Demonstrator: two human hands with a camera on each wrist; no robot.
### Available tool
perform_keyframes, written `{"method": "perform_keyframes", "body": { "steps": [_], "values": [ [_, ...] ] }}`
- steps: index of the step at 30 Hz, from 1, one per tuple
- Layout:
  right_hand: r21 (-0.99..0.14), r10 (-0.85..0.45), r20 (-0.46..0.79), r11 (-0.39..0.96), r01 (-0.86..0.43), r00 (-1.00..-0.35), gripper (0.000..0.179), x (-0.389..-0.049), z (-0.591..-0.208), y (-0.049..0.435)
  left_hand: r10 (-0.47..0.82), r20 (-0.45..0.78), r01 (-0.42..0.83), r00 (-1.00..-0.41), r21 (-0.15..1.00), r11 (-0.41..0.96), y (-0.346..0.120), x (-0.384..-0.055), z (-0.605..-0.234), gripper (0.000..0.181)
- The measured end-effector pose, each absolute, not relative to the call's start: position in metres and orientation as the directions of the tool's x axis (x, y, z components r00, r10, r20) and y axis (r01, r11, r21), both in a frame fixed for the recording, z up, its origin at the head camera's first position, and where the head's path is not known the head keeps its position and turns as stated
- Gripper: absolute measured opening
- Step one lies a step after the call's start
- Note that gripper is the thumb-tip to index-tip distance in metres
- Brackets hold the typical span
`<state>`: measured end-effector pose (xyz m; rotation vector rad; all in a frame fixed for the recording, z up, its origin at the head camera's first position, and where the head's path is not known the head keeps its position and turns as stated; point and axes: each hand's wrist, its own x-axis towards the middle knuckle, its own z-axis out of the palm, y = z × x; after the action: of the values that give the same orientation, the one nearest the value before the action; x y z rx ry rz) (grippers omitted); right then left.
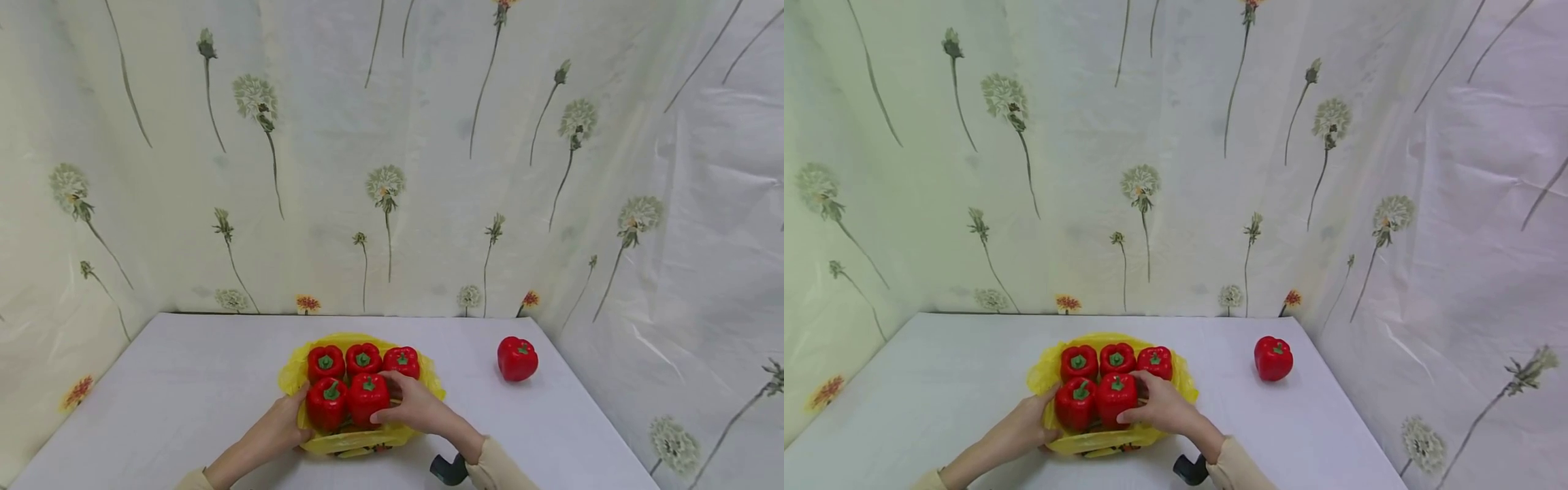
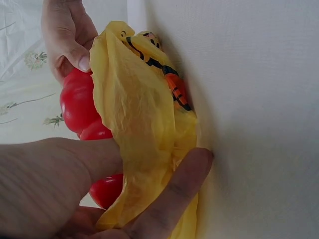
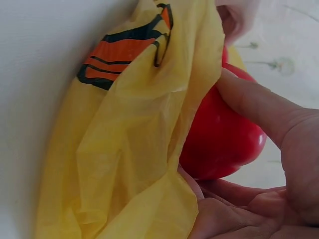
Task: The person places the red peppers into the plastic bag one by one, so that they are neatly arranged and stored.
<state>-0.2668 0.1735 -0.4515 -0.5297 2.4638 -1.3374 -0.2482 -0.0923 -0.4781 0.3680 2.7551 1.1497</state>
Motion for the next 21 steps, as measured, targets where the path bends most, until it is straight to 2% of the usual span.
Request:
{"method": "perform_keyframes", "body": {
  "steps": [8, 21],
  "values": [
    [-0.817, -0.456, -0.092, 0.543, -0.195, -0.885, 0.080, -0.269, -0.460, 0.172, 0.294, 0.022, 0.215, -0.956, 0.734, 0.644, -0.092, -0.247, -0.478, 0.091],
    [-0.846, -0.463, -0.060, 0.494, -0.201, -0.884, 0.080, -0.267, -0.462, 0.167, 0.285, 0.062, 0.242, -0.957, 0.714, 0.657, -0.093, -0.247, -0.477, 0.090]
  ]
}}
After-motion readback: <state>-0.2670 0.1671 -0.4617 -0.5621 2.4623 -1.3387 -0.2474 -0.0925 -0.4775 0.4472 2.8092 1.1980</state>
